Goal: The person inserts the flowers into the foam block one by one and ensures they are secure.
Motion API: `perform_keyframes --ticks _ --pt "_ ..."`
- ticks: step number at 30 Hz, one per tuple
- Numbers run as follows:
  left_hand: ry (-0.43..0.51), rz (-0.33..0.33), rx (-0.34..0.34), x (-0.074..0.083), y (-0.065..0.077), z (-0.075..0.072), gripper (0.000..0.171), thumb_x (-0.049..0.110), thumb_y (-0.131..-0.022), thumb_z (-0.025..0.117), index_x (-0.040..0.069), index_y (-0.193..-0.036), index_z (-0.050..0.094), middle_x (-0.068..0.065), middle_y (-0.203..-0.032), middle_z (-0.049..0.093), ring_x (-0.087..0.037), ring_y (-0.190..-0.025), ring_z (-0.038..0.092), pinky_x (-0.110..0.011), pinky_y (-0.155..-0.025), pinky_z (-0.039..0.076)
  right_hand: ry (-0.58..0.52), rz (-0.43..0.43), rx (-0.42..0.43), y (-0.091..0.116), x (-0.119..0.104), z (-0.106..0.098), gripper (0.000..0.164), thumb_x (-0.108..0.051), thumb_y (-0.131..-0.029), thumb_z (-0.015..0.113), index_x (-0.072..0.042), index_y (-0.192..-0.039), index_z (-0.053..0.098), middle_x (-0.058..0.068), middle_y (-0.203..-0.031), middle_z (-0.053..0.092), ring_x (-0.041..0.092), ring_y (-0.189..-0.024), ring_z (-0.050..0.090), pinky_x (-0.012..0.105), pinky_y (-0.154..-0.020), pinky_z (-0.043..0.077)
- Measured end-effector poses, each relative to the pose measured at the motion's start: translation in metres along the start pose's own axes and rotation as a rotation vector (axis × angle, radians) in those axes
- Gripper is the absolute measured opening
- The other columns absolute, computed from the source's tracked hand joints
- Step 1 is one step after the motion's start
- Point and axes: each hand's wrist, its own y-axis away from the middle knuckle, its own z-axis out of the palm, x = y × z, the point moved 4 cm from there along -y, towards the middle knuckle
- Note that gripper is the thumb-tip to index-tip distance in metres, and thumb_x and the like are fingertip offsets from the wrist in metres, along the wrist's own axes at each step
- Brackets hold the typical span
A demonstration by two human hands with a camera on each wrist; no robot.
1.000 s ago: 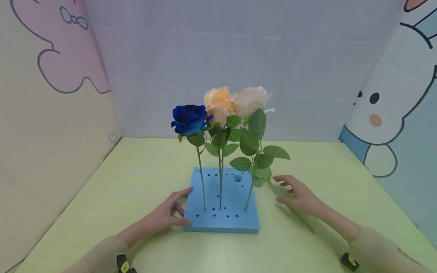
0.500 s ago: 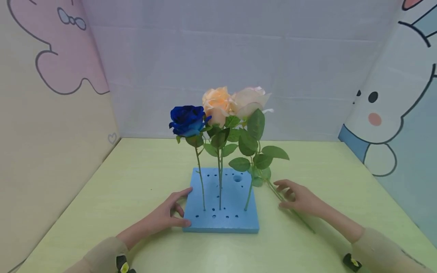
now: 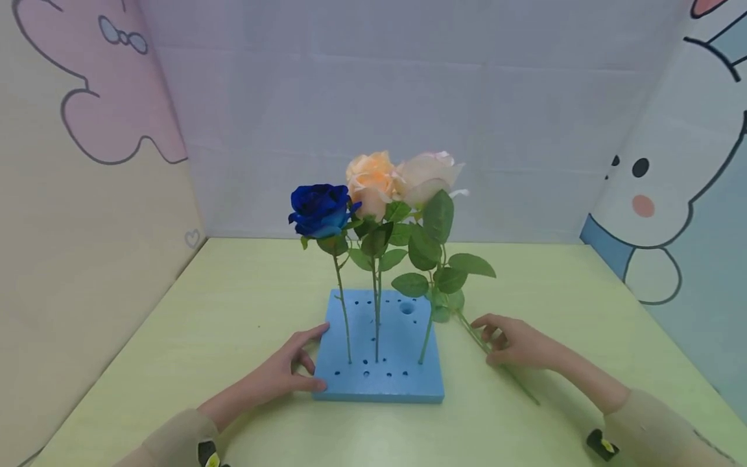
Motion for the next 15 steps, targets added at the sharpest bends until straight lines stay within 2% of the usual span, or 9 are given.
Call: perform_keyframes --ticks 3,5,10,15 --pt "0.004 0.003 -0.006 0.0011 0.0014 -0.0008 0.097 0.026 -0.08 0.082 0.02 -0.158 0.024 -0.018 -0.154 0.03 -0.011 -0.092 0.058 -0.021 -0.08 0.043 -0.015 0.025 -0.03 -0.0007 -0.0019 -0.0017 0.06 -0.009 -0.083 0.075 0.004 -0.135 0.049 0.012 -0.107 0.062 0.018 -0.092 0.066 0.023 -0.072 0.053" --pt "-0.001 -0.019 -0.007 0.0007 0.0017 -0.0006 0.097 0.027 -0.08 0.082 0.021 -0.158 0.024 -0.016 -0.154 0.03 -0.011 -0.093 0.058 -0.021 -0.08 0.042 -0.04 0.039 -0.05 -0.0017 -0.0029 -0.0031 0.06 -0.009 -0.083 0.075 0.005 -0.135 0.049 0.012 -0.105 0.062 0.017 -0.089 0.067 0.024 -0.069 0.053" --pt "-0.038 -0.059 -0.003 -0.0003 0.0012 0.0007 0.098 0.031 -0.079 0.083 0.026 -0.157 0.024 -0.012 -0.155 0.03 -0.011 -0.093 0.059 -0.021 -0.081 0.042 -0.106 0.065 -0.104 -0.0058 -0.001 -0.0063 0.057 -0.007 -0.083 0.075 0.007 -0.132 0.05 0.01 -0.094 0.063 0.015 -0.073 0.065 0.027 -0.061 0.055" --pt "-0.054 -0.062 -0.001 -0.0003 0.0007 0.0014 0.098 0.033 -0.079 0.083 0.027 -0.157 0.024 -0.011 -0.155 0.03 -0.011 -0.093 0.059 -0.021 -0.082 0.042 -0.13 0.083 -0.112 -0.007 -0.0023 -0.0101 0.05 -0.006 -0.082 0.074 0.009 -0.126 0.055 0.007 -0.086 0.063 0.015 -0.068 0.062 0.029 -0.06 0.056"
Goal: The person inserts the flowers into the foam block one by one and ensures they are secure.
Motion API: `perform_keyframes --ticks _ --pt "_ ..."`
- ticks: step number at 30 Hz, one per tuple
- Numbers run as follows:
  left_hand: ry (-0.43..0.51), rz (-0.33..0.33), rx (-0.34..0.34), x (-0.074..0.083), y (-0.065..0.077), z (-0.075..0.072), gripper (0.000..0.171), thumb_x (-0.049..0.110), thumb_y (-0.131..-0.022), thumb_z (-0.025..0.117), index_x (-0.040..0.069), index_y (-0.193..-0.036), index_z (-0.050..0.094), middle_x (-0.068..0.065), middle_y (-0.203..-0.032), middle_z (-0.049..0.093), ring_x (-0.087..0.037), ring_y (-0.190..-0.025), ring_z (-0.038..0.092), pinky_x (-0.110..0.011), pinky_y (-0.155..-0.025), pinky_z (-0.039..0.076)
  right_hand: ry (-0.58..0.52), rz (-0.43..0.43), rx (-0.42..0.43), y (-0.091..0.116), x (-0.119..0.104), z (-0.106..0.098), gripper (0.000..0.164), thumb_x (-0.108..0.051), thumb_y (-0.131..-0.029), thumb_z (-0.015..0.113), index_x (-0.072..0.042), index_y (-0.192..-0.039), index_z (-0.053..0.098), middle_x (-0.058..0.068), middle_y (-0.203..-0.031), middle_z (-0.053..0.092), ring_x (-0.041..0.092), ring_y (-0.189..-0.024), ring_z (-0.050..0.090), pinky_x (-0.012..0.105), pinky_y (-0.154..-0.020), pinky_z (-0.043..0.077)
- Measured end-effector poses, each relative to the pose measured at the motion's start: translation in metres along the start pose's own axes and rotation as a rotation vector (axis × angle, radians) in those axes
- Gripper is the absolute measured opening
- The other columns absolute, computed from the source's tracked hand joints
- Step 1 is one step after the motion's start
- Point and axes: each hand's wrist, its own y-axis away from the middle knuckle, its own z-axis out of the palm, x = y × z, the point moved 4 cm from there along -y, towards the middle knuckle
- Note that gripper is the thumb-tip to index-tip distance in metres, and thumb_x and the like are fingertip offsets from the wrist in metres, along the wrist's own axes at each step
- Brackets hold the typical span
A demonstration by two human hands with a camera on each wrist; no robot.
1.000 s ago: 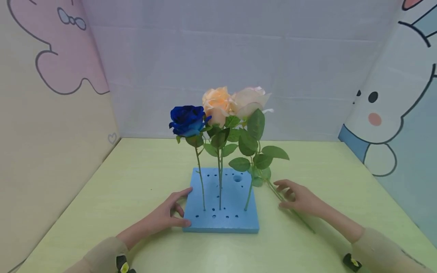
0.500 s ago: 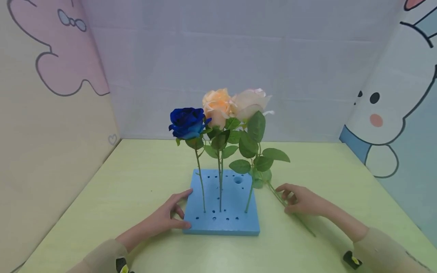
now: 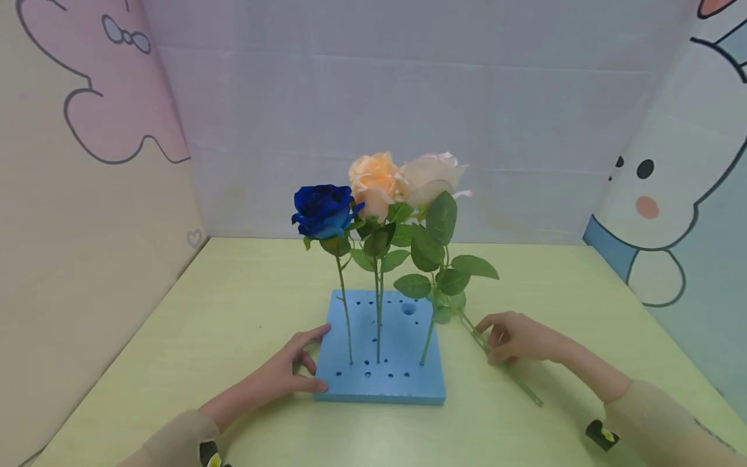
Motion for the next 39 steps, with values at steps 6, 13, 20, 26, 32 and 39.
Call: perform_keyframes --ticks 6,13,20,26,32,39 --pt "0.004 0.009 0.005 0.001 0.001 0.0 0.097 0.033 -0.079 0.083 0.027 -0.157 0.025 -0.011 -0.154 0.031 -0.011 -0.093 0.059 -0.022 -0.084 0.041 0.003 0.006 0.038 -0.002 -0.002 -0.006 0.04 0.002 -0.081 0.068 0.007 -0.12 0.061 0.009 -0.085 0.066 0.016 -0.067 0.063 0.031 -0.058 0.056" --pt "0.012 0.018 0.01 -0.001 0.001 0.0 0.097 0.032 -0.079 0.082 0.027 -0.157 0.025 -0.009 -0.151 0.033 -0.011 -0.093 0.058 -0.021 -0.078 0.043 -0.027 -0.017 0.089 -0.007 -0.006 -0.014 0.038 0.0 -0.086 0.066 0.008 -0.123 0.059 0.013 -0.09 0.068 0.016 -0.072 0.065 0.032 -0.062 0.058" --pt "0.03 0.021 0.005 0.0 0.001 0.0 0.096 0.03 -0.08 0.082 0.027 -0.157 0.025 -0.01 -0.15 0.033 -0.011 -0.094 0.058 -0.021 -0.076 0.044 -0.065 -0.046 0.157 -0.012 -0.016 -0.021 0.041 -0.006 -0.087 0.069 0.009 -0.124 0.057 0.015 -0.092 0.069 0.022 -0.073 0.069 0.034 -0.065 0.059" --pt "0.026 0.037 0.012 -0.002 0.0 -0.001 0.097 0.029 -0.079 0.083 0.026 -0.157 0.026 -0.012 -0.15 0.034 -0.01 -0.093 0.058 -0.021 -0.077 0.043 -0.079 -0.068 0.206 -0.017 -0.024 -0.029 0.041 -0.005 -0.088 0.07 0.007 -0.125 0.058 0.017 -0.095 0.068 0.028 -0.079 0.071 0.033 -0.067 0.059" --pt "0.022 0.04 0.014 -0.001 0.0 -0.003 0.097 0.029 -0.079 0.083 0.024 -0.157 0.025 -0.013 -0.152 0.033 -0.011 -0.094 0.058 -0.022 -0.078 0.043 -0.125 -0.095 0.276 -0.023 -0.035 -0.034 0.047 -0.004 -0.088 0.069 0.011 -0.13 0.053 0.021 -0.099 0.068 0.02 -0.082 0.071 0.034 -0.071 0.06" --pt "0.012 0.042 0.011 0.0 0.0 -0.002 0.096 0.029 -0.08 0.082 0.024 -0.157 0.026 -0.014 -0.15 0.034 -0.013 -0.094 0.058 -0.022 -0.077 0.042 -0.178 -0.157 0.352 -0.027 -0.047 -0.033 0.041 -0.003 -0.09 0.067 0.011 -0.125 0.052 0.026 -0.102 0.067 0.007 -0.081 0.069 0.037 -0.075 0.06"
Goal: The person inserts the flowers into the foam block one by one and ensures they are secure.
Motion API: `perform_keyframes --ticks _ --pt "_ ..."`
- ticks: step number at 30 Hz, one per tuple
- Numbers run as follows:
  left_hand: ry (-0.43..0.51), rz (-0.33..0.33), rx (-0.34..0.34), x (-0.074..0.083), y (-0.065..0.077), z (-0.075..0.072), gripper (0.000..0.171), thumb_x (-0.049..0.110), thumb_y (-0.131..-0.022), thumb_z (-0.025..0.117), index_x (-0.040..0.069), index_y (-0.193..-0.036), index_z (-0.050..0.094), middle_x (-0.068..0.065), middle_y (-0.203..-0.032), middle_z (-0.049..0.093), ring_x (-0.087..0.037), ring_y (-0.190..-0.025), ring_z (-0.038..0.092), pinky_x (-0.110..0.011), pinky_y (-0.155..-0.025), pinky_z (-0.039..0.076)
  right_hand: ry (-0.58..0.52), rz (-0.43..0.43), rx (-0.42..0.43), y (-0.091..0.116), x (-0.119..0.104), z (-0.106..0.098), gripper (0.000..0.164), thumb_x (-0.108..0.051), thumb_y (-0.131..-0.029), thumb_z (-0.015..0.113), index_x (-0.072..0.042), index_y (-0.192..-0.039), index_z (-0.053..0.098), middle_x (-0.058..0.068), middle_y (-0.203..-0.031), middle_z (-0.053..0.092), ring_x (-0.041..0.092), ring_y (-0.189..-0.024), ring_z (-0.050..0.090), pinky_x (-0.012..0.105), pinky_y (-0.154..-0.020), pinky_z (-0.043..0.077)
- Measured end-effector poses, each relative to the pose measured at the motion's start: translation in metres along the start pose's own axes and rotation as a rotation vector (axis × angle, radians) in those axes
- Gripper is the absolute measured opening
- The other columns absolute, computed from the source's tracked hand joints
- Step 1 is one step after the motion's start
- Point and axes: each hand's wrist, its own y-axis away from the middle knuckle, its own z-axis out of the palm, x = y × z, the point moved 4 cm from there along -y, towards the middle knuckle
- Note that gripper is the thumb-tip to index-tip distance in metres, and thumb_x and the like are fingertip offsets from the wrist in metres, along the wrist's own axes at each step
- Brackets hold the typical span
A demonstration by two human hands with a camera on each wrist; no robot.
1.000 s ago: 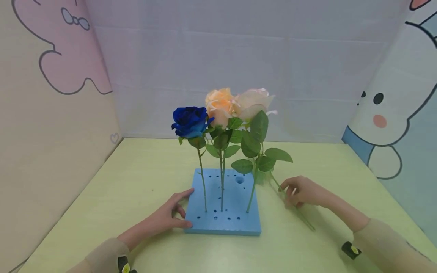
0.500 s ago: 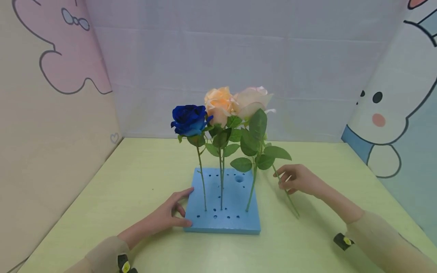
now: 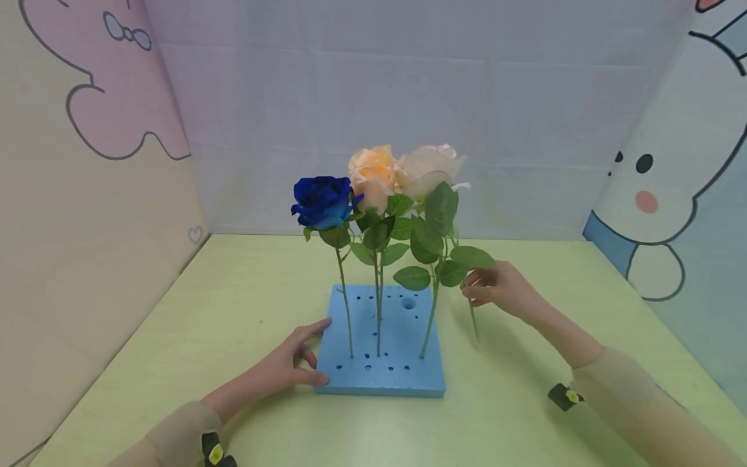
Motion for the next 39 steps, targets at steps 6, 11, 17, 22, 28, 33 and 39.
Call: perform_keyframes --ticks 6,11,17,22,28,33,39 --pt "0.009 -0.018 -0.001 -0.002 -0.001 0.0 0.096 0.031 -0.08 0.082 0.027 -0.157 0.026 -0.011 -0.15 0.034 -0.012 -0.094 0.058 -0.022 -0.077 0.042 -0.04 -0.083 0.092 -0.008 -0.013 0.005 0.035 0.001 -0.09 0.066 0.006 -0.123 0.059 0.007 -0.099 0.07 0.006 -0.082 0.071 0.035 -0.074 0.06" --pt "0.028 -0.01 -0.006 -0.002 -0.001 0.0 0.095 0.03 -0.08 0.082 0.025 -0.157 0.026 -0.013 -0.148 0.035 -0.013 -0.094 0.057 -0.022 -0.074 0.043 -0.057 -0.113 0.152 -0.016 -0.022 0.01 0.035 0.007 -0.086 0.064 0.005 -0.12 0.062 0.0 -0.108 0.07 -0.002 -0.087 0.069 0.032 -0.075 0.06" --pt "0.022 -0.012 -0.009 0.0 -0.001 0.001 0.096 0.03 -0.08 0.082 0.025 -0.157 0.026 -0.011 -0.149 0.035 -0.013 -0.094 0.057 -0.022 -0.078 0.042 0.098 -0.134 0.208 -0.024 -0.027 0.017 0.03 0.001 -0.084 0.069 0.0 -0.113 0.066 0.02 -0.109 0.071 -0.006 -0.082 0.061 0.024 -0.073 0.055" --pt "0.012 -0.026 -0.01 0.0 -0.001 0.002 0.096 0.031 -0.08 0.082 0.026 -0.157 0.026 -0.01 -0.148 0.036 -0.012 -0.094 0.058 -0.022 -0.081 0.041 0.137 -0.211 0.181 -0.028 -0.031 0.026 0.025 -0.002 -0.084 0.07 0.004 -0.107 0.061 0.018 -0.098 0.071 -0.011 -0.08 0.058 0.022 -0.075 0.054" --pt "0.025 -0.007 -0.009 0.001 0.001 0.0 0.095 0.029 -0.08 0.082 0.023 -0.157 0.026 -0.014 -0.147 0.036 -0.013 -0.093 0.057 -0.022 -0.081 0.041 -0.068 -0.168 0.151 -0.035 -0.027 0.037 0.024 0.001 -0.092 0.062 0.011 -0.113 0.056 0.028 -0.103 0.068 -0.008 -0.077 0.066 0.03 -0.073 0.06" --pt "0.024 -0.002 -0.002 0.001 0.001 0.001 0.095 0.029 -0.08 0.082 0.023 -0.157 0.026 -0.013 -0.146 0.037 -0.011 -0.092 0.058 -0.022 -0.081 0.041 -0.073 -0.184 0.18 -0.037 -0.025 0.043 0.026 0.005 -0.093 0.059 0.012 -0.118 0.055 0.033 -0.105 0.066 -0.009 -0.075 0.065 0.025 -0.069 0.059" --pt "0.021 0.0 -0.004 0.002 0.002 0.001 0.095 0.029 -0.08 0.082 0.022 -0.157 0.026 -0.014 -0.145 0.037 -0.011 -0.092 0.057 -0.021 -0.079 0.041 -0.15 -0.186 0.202 -0.04 -0.023 0.05 0.026 0.004 -0.095 0.056 0.013 -0.119 0.054 0.033 -0.108 0.065 -0.006 -0.076 0.067 0.026 -0.071 0.059"
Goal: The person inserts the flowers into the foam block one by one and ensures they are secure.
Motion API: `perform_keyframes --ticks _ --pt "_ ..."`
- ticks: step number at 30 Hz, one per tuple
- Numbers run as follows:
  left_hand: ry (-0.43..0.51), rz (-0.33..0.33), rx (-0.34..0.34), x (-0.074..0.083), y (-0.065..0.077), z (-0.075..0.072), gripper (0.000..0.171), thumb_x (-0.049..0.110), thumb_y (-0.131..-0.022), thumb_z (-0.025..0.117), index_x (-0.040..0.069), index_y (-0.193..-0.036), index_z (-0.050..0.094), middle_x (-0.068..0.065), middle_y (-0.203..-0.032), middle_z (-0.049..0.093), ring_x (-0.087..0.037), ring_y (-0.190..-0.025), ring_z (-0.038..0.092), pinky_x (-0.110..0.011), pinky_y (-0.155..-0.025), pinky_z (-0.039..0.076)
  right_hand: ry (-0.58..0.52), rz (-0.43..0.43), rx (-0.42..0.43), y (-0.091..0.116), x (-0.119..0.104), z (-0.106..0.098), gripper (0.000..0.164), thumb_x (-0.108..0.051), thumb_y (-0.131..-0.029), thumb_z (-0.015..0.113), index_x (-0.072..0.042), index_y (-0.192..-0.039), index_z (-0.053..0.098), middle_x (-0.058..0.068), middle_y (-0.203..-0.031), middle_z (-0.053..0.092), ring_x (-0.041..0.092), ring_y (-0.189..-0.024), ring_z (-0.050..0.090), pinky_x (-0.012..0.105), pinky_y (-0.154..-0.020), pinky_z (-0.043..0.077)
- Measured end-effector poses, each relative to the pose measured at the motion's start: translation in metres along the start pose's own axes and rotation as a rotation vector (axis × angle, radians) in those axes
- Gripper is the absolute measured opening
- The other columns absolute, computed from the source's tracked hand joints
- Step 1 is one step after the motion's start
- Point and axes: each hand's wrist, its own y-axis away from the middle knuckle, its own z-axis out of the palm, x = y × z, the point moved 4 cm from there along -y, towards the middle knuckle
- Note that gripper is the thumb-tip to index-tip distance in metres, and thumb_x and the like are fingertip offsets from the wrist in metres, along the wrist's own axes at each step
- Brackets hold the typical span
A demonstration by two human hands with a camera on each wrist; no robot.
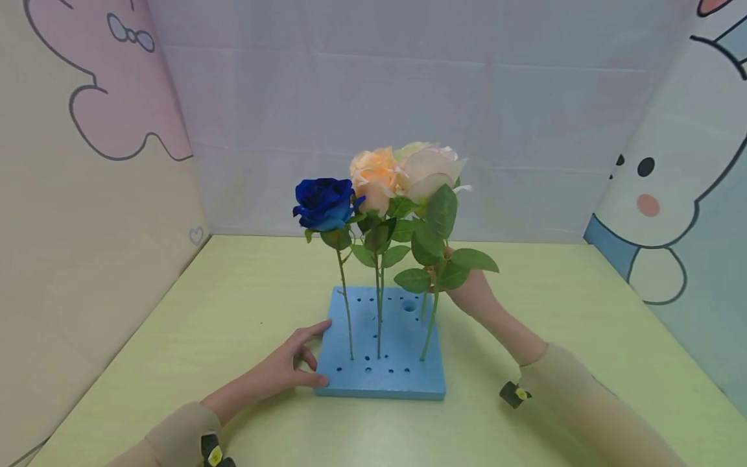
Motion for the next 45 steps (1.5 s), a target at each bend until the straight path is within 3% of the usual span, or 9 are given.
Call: perform_keyframes --ticks 7,12,20,25,30,33,37,42,45 --pt "-0.007 -0.021 -0.004 -0.002 -0.001 0.001 0.095 0.031 -0.08 0.082 0.024 -0.157 0.025 -0.011 -0.147 0.035 -0.012 -0.094 0.058 -0.022 -0.079 0.042 0.047 -0.016 0.057 0.003 0.0 0.003 0.024 0.001 -0.095 0.058 0.011 -0.116 0.058 0.031 -0.105 0.066 -0.008 -0.073 0.064 0.026 -0.071 0.059" --pt "-0.011 -0.03 -0.006 -0.002 -0.001 0.001 0.096 0.031 -0.08 0.081 0.025 -0.157 0.025 -0.01 -0.148 0.035 -0.012 -0.094 0.057 -0.022 -0.077 0.043 0.107 -0.022 0.102 0.004 0.002 0.005 0.024 -0.003 -0.095 0.061 0.006 -0.116 0.063 0.026 -0.106 0.069 -0.011 -0.079 0.062 0.022 -0.077 0.056" --pt "0.0 0.022 -0.002 -0.001 -0.001 -0.001 0.096 0.028 -0.08 0.082 0.021 -0.157 0.025 -0.017 -0.153 0.031 -0.012 -0.092 0.058 -0.021 -0.077 0.042 0.043 -0.046 0.077 0.004 0.002 0.009 0.028 -0.006 -0.097 0.059 0.004 -0.123 0.061 0.026 -0.116 0.068 -0.007 -0.08 0.067 0.028 -0.074 0.059" --pt "-0.015 -0.002 0.003 -0.002 -0.002 0.0 0.096 0.03 -0.08 0.082 0.024 -0.157 0.025 -0.012 -0.151 0.033 -0.01 -0.092 0.058 -0.022 -0.077 0.043 0.037 -0.054 0.083 0.004 0.003 0.009 0.027 -0.004 -0.095 0.061 0.004 -0.121 0.062 0.026 -0.115 0.068 -0.007 -0.081 0.066 0.026 -0.074 0.059" --pt "-0.026 -0.031 0.002 -0.004 -0.003 0.001 0.096 0.032 -0.08 0.082 0.028 -0.157 0.025 -0.009 -0.151 0.033 -0.012 -0.094 0.058 -0.022 -0.079 0.042 0.012 -0.064 0.053 0.005 0.006 0.01 0.025 -0.001 -0.093 0.063 0.005 -0.117 0.063 0.027 -0.111 0.068 -0.004 -0.082 0.068 0.035 -0.073 0.06" --pt "-0.026 -0.033 0.003 -0.005 -0.003 0.001 0.096 0.033 -0.08 0.082 0.028 -0.157 0.025 -0.009 -0.151 0.032 -0.012 -0.095 0.058 -0.022 -0.078 0.043 0.063 -0.044 0.05 0.007 0.006 0.01 0.024 -0.001 -0.09 0.066 0.003 -0.114 0.066 0.025 -0.109 0.07 -0.002 -0.081 0.069 0.033 -0.073 0.06" --pt "-0.025 -0.034 0.003 -0.005 -0.003 0.001 0.097 0.033 -0.079 0.082 0.028 -0.157 0.025 -0.009 -0.151 0.032 -0.013 -0.095 0.058 -0.022 -0.078 0.043 0.179 -0.019 0.072 0.01 0.003 0.008 0.027 -0.002 -0.087 0.069 0.001 -0.114 0.068 0.022 -0.104 0.072 0.009 -0.082 0.071 0.024 -0.075 0.056" --pt "-0.018 -0.032 0.002 -0.004 -0.003 0.001 0.097 0.033 -0.079 0.082 0.028 -0.157 0.025 -0.009 -0.151 0.032 -0.013 -0.095 0.058 -0.022 -0.078 0.043 0.259 -0.023 0.064 0.012 0.004 0.008 0.031 0.003 -0.083 0.069 0.005 -0.114 0.067 0.021 -0.097 0.072 0.029 -0.085 0.072 0.025 -0.074 0.054" --pt "-0.015 -0.026 0.001 -0.004 -0.002 0.001 0.097 0.032 -0.08 0.082 0.027 -0.157 0.025 -0.01 -0.152 0.032 -0.013 -0.094 0.058 -0.022 -0.077 0.043 0.274 -0.036 0.061 0.013 0.006 0.008 0.033 0.006 -0.081 0.068 0.007 -0.114 0.066 0.022 -0.097 0.072 0.03 -0.084 0.071 0.025 -0.074 0.054"
